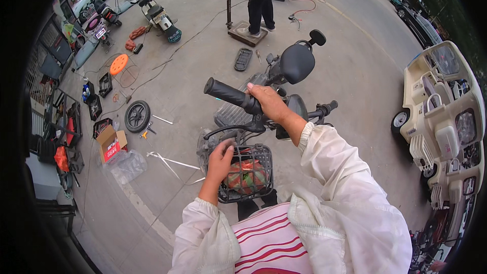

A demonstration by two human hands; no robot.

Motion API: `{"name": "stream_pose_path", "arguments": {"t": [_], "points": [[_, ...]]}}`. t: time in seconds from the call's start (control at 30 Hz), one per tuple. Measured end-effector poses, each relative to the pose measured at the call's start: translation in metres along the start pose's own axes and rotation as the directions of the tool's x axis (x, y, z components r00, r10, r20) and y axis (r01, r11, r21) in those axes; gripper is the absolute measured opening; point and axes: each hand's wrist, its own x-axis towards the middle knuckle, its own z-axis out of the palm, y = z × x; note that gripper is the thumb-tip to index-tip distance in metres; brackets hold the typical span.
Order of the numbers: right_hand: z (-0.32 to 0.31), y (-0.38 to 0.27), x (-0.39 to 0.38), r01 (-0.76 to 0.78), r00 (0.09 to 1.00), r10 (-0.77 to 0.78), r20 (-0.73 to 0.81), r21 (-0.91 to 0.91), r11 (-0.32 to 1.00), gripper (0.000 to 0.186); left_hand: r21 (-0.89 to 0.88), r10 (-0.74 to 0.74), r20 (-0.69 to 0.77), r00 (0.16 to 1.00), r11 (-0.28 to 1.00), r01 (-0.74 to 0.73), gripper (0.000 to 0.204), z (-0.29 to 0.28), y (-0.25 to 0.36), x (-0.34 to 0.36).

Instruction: The person removes the seat cover of an electric scooter using a screwdriver, then uses a multimeter to test the electrical connections under the seat. The scooter remains disassembled at the end of the clip.

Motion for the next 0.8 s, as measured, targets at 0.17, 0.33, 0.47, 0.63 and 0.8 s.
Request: {"name": "stream_pose_path", "arguments": {"t": [0.17,0.33,0.47,0.63,0.8], "points": [[0.002,0.003,0.001,-0.001,1.000,0.001,-0.009,-0.031,1.000,0.049,-0.113,0.147,0.180,0.973,0.985,-0.128,0.036,0.062,0.031,0.062],[0.002,-0.005,0.004,-0.031,0.999,0.031,-0.006,-0.017,0.999,0.051,0.103,0.262,0.133,0.956,0.956,-0.276,0.016,0.062,0.008,0.088],[-0.008,0.013,0.010,-0.063,0.997,0.064,-0.041,0.014,0.998,0.052,0.168,0.281,0.061,0.958,0.943,-0.287,0.014,0.051,-0.017,0.103],[-0.003,0.014,0.005,-0.153,0.987,0.157,-0.033,0.092,0.984,0.053,0.200,0.244,0.011,0.970,0.950,-0.242,0.014,0.048,-0.031,0.099],[0.010,0.001,0.002,-0.146,0.989,0.148,-0.014,0.121,0.982,0.052,0.071,0.142,-0.022,0.990,0.988,-0.140,0.015,0.051,-0.035,0.088]]}}
